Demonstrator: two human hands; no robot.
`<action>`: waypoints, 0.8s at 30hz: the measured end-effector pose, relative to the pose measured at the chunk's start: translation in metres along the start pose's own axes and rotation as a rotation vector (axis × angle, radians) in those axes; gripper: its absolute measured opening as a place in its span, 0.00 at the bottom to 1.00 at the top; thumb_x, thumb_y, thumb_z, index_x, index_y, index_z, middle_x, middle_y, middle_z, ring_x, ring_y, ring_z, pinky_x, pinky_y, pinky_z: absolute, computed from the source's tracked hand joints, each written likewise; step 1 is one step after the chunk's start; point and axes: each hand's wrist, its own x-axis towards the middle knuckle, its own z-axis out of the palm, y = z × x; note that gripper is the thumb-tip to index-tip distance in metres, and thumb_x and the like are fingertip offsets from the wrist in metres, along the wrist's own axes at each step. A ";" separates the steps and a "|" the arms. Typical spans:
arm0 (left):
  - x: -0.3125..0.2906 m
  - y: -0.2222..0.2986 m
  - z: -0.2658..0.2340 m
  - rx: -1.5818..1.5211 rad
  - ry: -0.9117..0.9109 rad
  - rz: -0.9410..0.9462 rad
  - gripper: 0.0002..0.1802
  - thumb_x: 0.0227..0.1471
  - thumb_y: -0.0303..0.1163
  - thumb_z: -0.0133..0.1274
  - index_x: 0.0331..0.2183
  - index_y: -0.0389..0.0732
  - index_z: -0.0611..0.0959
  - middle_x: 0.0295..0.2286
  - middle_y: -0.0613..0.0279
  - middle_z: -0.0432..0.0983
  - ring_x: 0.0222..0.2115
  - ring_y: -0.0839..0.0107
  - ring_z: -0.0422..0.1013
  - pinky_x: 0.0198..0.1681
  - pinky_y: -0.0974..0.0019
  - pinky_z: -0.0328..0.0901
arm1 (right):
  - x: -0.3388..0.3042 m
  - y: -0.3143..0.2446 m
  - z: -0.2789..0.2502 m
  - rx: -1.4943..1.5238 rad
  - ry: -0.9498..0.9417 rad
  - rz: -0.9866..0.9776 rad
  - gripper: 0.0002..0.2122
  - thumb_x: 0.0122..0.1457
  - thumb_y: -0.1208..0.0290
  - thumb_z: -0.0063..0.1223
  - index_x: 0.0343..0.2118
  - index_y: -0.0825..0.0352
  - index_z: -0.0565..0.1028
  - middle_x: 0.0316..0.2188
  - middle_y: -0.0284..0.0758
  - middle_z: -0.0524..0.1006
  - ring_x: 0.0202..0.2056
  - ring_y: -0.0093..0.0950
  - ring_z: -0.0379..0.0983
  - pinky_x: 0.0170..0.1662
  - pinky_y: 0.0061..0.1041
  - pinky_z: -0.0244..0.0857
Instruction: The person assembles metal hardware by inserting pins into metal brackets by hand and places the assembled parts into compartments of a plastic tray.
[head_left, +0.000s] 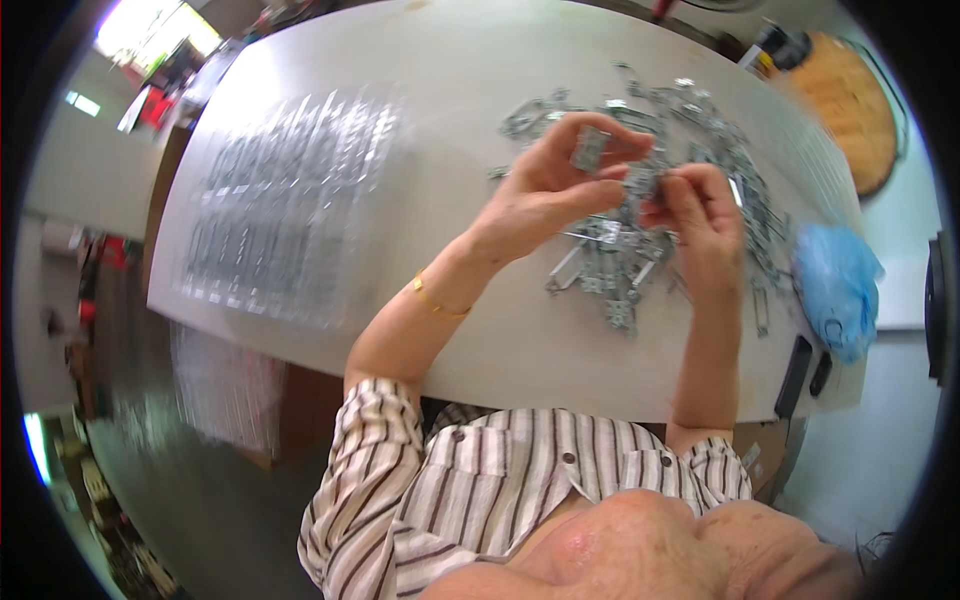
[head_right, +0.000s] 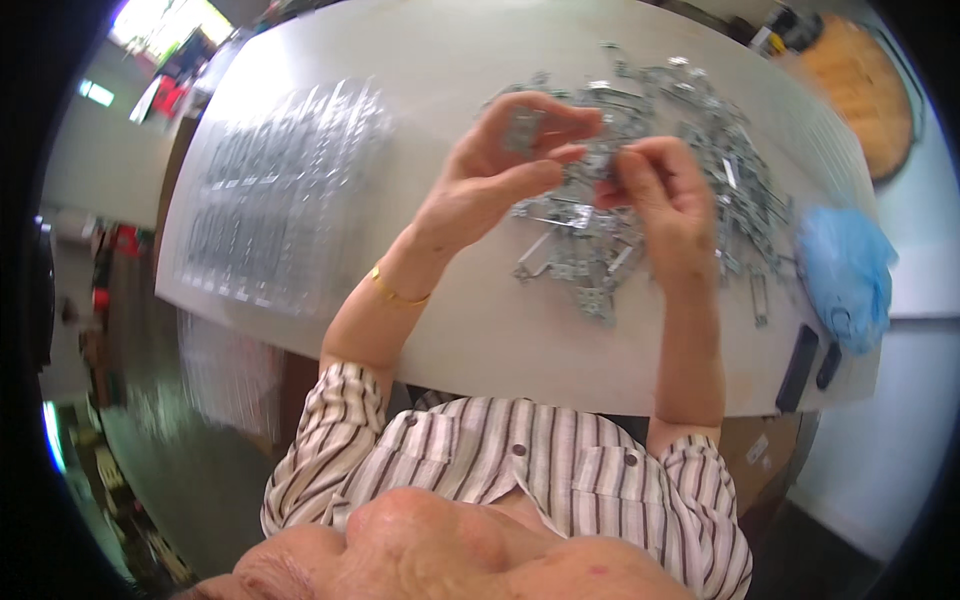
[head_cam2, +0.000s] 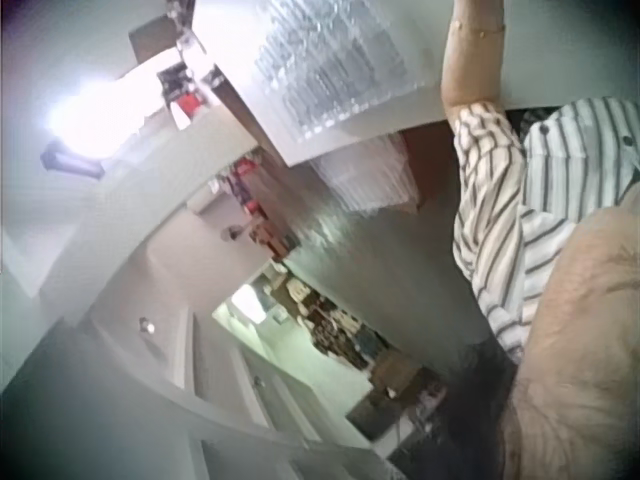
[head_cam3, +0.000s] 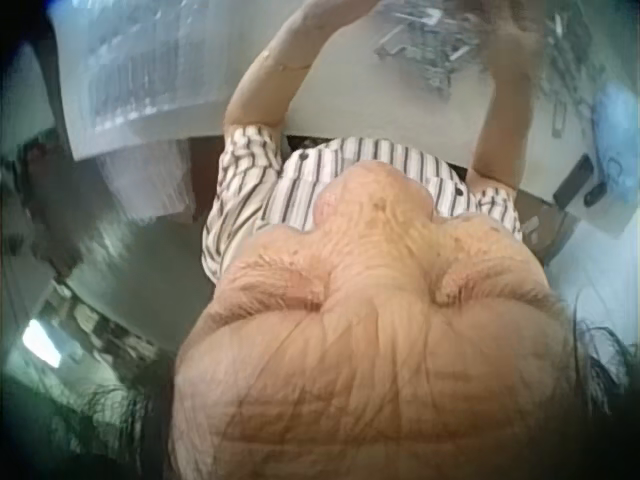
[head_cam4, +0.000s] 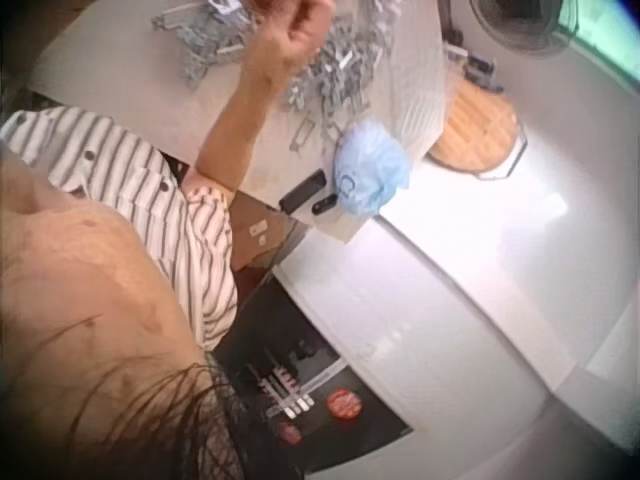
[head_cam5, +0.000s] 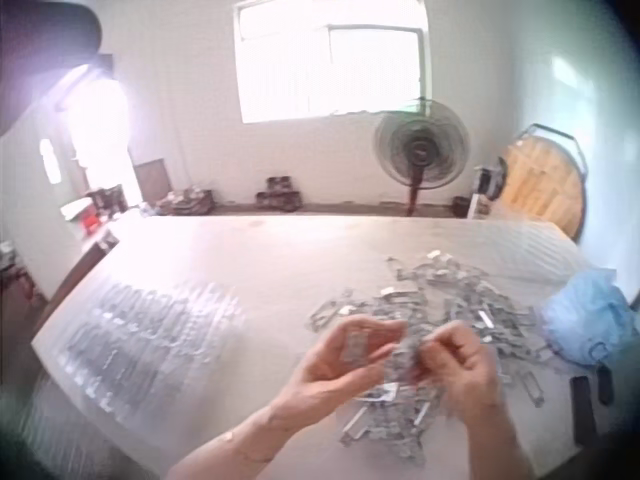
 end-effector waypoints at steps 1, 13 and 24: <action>0.002 0.001 0.001 0.015 0.033 0.004 0.22 0.61 0.23 0.51 0.56 0.39 0.69 0.56 0.49 0.70 0.59 0.62 0.65 0.62 0.56 0.62 | -0.001 -0.003 -0.004 -0.118 0.030 -0.082 0.05 0.67 0.73 0.52 0.40 0.68 0.74 0.33 0.33 0.77 0.32 0.22 0.77 0.37 0.22 0.74; 0.005 0.007 0.000 0.042 -0.022 -0.391 0.21 0.66 0.45 0.48 0.35 0.35 0.80 0.29 0.57 0.81 0.26 0.69 0.78 0.32 0.67 0.73 | -0.011 -0.010 -0.011 -0.456 -0.076 -0.344 0.03 0.66 0.77 0.52 0.40 0.68 0.72 0.42 0.36 0.75 0.32 0.19 0.74 0.39 0.18 0.70; 0.005 0.009 -0.004 0.037 0.100 -0.343 0.16 0.68 0.37 0.45 0.36 0.35 0.81 0.33 0.48 0.83 0.20 0.77 0.71 0.19 0.76 0.62 | -0.009 -0.015 0.002 -0.446 0.121 -0.238 0.02 0.65 0.75 0.55 0.36 0.65 0.74 0.24 0.26 0.76 0.25 0.14 0.73 0.28 0.15 0.66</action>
